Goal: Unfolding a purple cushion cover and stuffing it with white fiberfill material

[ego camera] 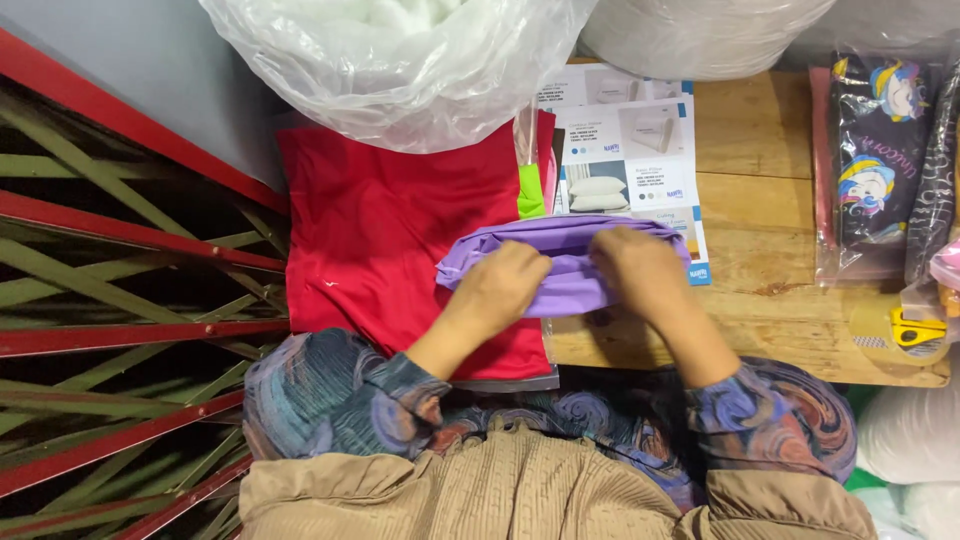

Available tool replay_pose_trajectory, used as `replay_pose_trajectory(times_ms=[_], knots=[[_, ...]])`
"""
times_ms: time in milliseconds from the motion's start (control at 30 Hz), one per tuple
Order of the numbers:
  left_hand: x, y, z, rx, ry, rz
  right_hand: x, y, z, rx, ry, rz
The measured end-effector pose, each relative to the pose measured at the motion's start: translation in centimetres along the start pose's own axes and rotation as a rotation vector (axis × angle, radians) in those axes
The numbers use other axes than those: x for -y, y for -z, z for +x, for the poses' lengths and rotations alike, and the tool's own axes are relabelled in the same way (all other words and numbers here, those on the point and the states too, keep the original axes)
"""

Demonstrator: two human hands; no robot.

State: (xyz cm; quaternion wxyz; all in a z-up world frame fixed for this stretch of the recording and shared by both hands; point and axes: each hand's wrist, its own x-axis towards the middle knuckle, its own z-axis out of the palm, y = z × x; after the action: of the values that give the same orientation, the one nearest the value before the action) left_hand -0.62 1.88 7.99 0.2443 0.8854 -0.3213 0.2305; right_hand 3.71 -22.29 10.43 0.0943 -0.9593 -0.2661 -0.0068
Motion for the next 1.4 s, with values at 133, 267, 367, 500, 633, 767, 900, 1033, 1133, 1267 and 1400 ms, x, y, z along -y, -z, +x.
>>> replay_pose_trajectory(times_ms=[133,267,367,500,633,767,900,1033,1133,1267,1400], knots=[[1.3,-4.9,-2.7,0.145,0.089,0.231,-2.2,-5.4,-0.3,0.07,0.063,-0.185],[3.2,-6.3,-4.5,0.07,0.327,0.486,-4.3,-6.0,-0.3,0.164,-0.032,-0.366],[2.6,-5.6,-4.5,0.058,0.433,0.653,-3.8,-4.5,0.0,0.416,-0.142,-0.366],[1.6,-4.0,-4.0,0.001,0.439,0.688,-3.8,-4.8,-0.3,0.622,-0.171,-0.324],[1.5,-2.2,-2.6,0.033,0.426,0.582,-2.0,-1.2,0.0,0.52,-0.103,-0.169],[0.8,-2.3,-1.7,0.075,0.239,0.319,0.2,-0.7,-0.6,0.458,0.029,-0.099],[2.4,-4.9,-3.4,0.141,0.182,0.387,1.0,-0.4,-0.9,0.797,0.038,-0.189],[2.3,-4.9,-3.4,0.101,0.235,0.417,-0.2,-0.1,-0.9,0.831,-0.027,-0.076],[0.6,-4.2,-2.4,0.1,0.211,0.385,0.4,0.0,-0.3,0.501,-0.102,0.051],[0.6,-5.7,-3.6,0.164,0.235,0.339,-1.1,-3.4,0.2,0.281,-0.029,-0.186],[0.7,-4.0,-3.6,0.246,0.316,0.363,-3.2,-4.4,0.6,0.398,-0.072,-0.402]])
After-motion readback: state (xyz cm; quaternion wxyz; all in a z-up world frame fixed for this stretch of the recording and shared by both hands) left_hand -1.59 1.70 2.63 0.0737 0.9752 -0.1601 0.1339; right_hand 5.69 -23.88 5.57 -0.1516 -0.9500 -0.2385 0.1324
